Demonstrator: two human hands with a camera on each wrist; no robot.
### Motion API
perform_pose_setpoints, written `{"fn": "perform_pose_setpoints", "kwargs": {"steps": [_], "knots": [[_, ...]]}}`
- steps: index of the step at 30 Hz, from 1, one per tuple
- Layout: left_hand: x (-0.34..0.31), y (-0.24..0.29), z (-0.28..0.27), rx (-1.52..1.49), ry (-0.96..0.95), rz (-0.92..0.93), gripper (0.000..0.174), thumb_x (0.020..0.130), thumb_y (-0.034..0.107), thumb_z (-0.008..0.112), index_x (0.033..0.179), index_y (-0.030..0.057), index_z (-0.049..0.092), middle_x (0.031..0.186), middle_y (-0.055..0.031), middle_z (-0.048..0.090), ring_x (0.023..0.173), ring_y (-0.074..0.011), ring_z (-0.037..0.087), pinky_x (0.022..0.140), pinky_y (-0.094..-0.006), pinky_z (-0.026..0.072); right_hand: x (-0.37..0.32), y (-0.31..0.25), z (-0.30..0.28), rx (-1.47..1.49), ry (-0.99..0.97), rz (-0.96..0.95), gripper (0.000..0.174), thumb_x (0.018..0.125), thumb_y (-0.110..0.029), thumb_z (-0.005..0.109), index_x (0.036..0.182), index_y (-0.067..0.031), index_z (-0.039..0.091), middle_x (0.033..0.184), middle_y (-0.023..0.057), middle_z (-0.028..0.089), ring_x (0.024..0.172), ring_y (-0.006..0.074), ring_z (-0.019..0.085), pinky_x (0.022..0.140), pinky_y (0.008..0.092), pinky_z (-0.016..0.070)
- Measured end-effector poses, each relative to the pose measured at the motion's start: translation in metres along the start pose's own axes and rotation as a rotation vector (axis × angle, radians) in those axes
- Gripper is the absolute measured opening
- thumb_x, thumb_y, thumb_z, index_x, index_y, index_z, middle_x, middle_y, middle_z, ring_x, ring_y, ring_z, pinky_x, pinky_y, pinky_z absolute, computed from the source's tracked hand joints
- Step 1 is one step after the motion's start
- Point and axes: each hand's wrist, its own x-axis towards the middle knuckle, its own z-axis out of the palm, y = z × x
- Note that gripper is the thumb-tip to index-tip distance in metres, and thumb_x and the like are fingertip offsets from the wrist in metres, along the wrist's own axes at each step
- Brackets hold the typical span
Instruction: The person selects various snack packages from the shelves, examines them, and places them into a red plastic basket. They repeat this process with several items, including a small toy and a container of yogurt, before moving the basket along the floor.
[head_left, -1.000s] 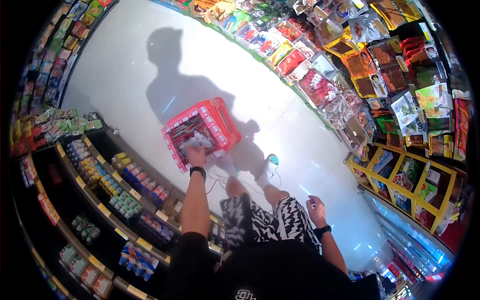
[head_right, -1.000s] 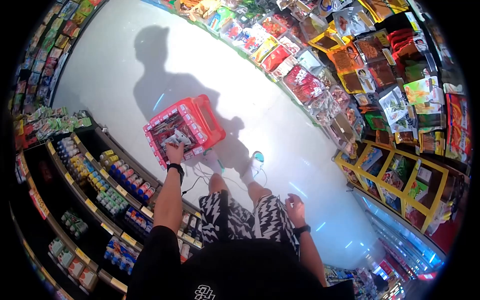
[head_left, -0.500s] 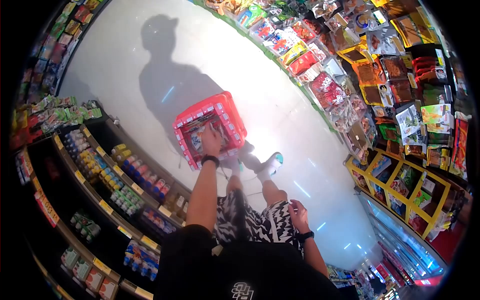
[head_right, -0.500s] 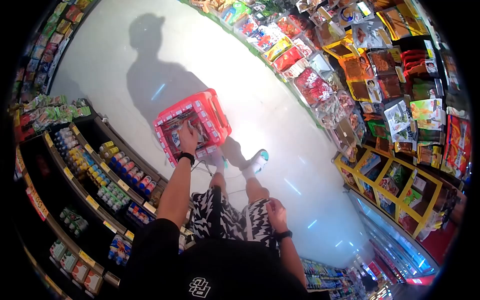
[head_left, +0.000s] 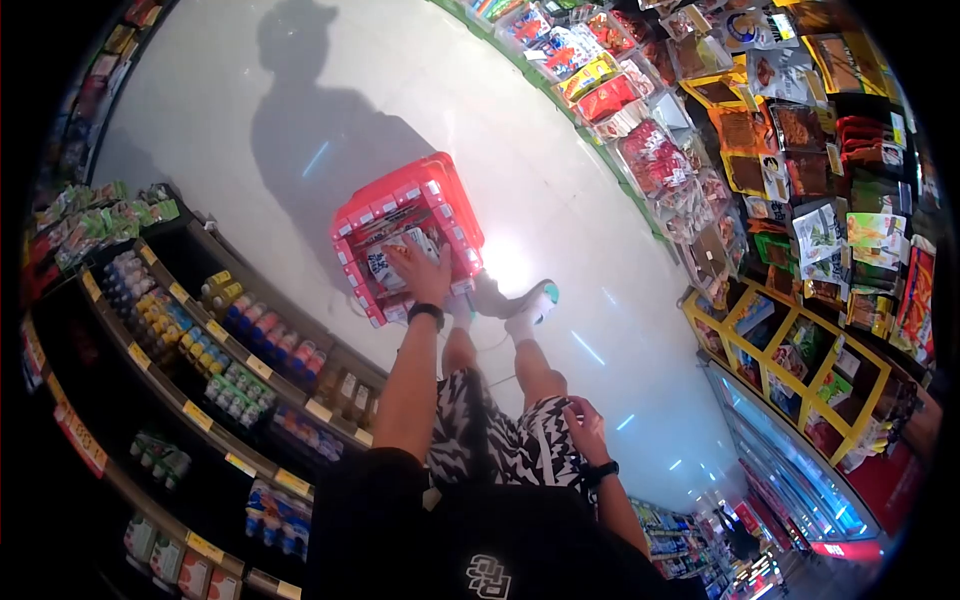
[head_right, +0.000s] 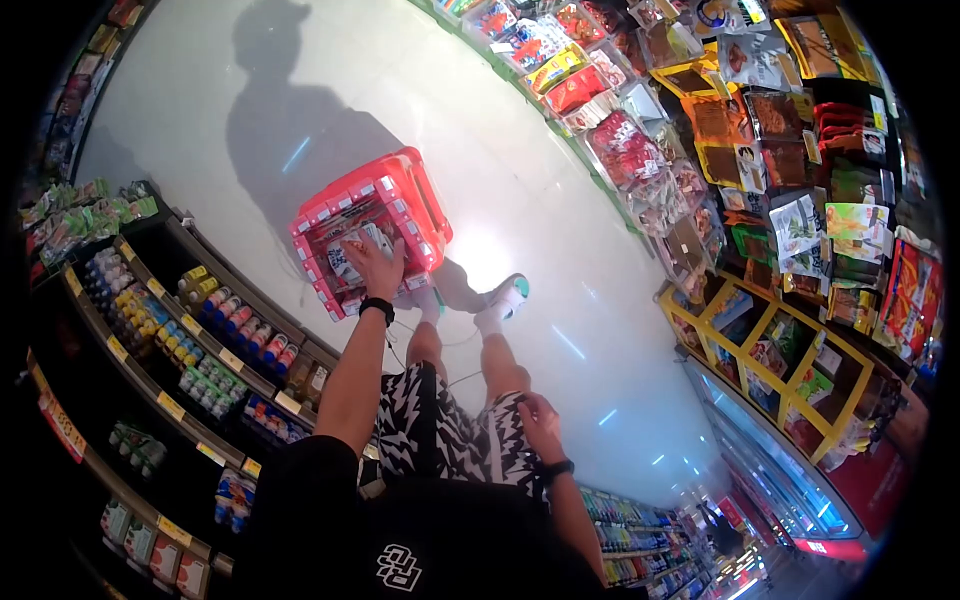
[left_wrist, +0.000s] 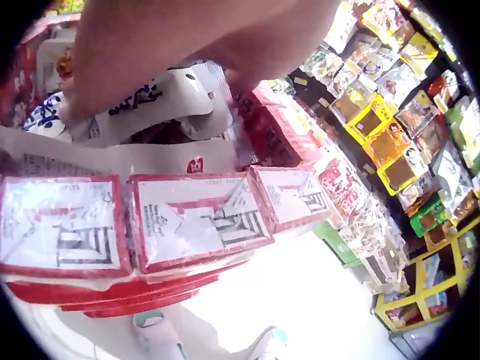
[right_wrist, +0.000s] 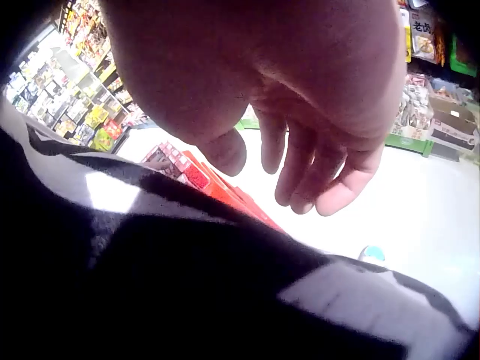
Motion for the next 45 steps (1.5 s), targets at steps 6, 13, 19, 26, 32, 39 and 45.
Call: {"fn": "perform_pose_setpoints", "kwargs": {"steps": [6,13,19,26,32,39,45], "knots": [[0.003,-0.002,0.005,-0.035,-0.007,-0.003,0.088,0.085,0.057,0.053,0.145,0.0005,0.021,0.145,-0.0394,0.0,0.134,-0.0574,0.005,0.107,-0.0613,0.0163,0.001,-0.003,0.009,0.04,-0.04,0.025,0.026,0.087,-0.015,0.061,0.109,-0.0018,0.06,0.085,0.013,0.066,0.076,0.0224,0.064,0.07,0.0336,0.052],[0.008,-0.008,0.019,-0.097,0.01,-0.065,0.065,0.095,0.043,0.04,0.144,0.0017,0.025,0.145,-0.0394,0.001,0.134,-0.0563,0.006,0.109,-0.0603,0.0144,0.003,-0.001,0.008,0.016,-0.043,0.012,0.028,0.087,-0.016,0.062,0.111,-0.0021,0.059,0.087,0.0126,0.066,0.079,0.0228,0.064,0.07,0.0338,0.052],[0.007,0.011,-0.031,0.039,-0.154,0.079,0.049,0.094,0.029,0.041,0.132,-0.0015,0.04,0.14,-0.0364,0.026,0.131,-0.0571,0.017,0.108,-0.0607,0.0171,0.004,0.007,-0.003,0.042,-0.001,0.016,0.03,0.088,-0.015,0.061,0.114,-0.001,0.057,0.09,0.0121,0.067,0.083,0.0209,0.066,0.072,0.0337,0.0535],[-0.059,0.02,-0.047,-0.05,-0.011,0.404,0.045,0.094,0.016,0.042,0.131,-0.0099,0.037,0.141,-0.034,0.026,0.134,-0.0501,0.018,0.112,-0.0519,0.0171,-0.053,-0.078,-0.087,-0.019,0.095,-0.239,0.034,0.085,-0.017,0.064,0.116,-0.0008,0.059,0.107,0.0183,0.064,0.1,0.0325,0.063,0.086,0.038,0.0491],[-0.119,0.06,-0.092,-0.406,-0.455,0.511,0.043,0.099,0.019,0.037,0.133,-0.0074,0.038,0.139,-0.0276,0.035,0.133,-0.0406,0.03,0.11,-0.0436,0.0231,-0.194,-0.188,-0.22,0.425,-0.114,-0.731,0.061,0.083,-0.037,0.068,0.123,0.0062,0.053,0.119,0.0258,0.057,0.106,0.0393,0.059,0.092,0.0465,0.0466],[-0.082,0.008,-0.066,-0.362,-0.89,-0.057,0.087,0.088,0.072,0.03,0.145,0.0049,0.028,0.146,-0.0163,0.034,0.126,-0.0317,0.041,0.093,-0.036,0.0415,-0.282,-0.219,-0.233,0.684,-0.606,-1.231,0.036,0.101,-0.025,0.023,0.084,0.0009,0.042,0.106,0.0286,0.05,0.102,0.0346,0.054,0.091,0.0438,0.044],[-0.112,0.042,-0.099,-0.361,-0.962,0.184,0.058,0.097,0.051,0.034,0.131,0.0042,0.043,0.108,-0.0056,0.047,0.091,-0.0167,0.045,0.074,-0.0326,0.0395,-0.333,-0.188,-0.245,0.798,-0.226,-1.356,0.043,0.102,-0.031,0.023,0.097,0.0035,0.048,0.113,0.0299,0.05,0.114,0.0352,0.05,0.1,0.041,0.0369]]}}
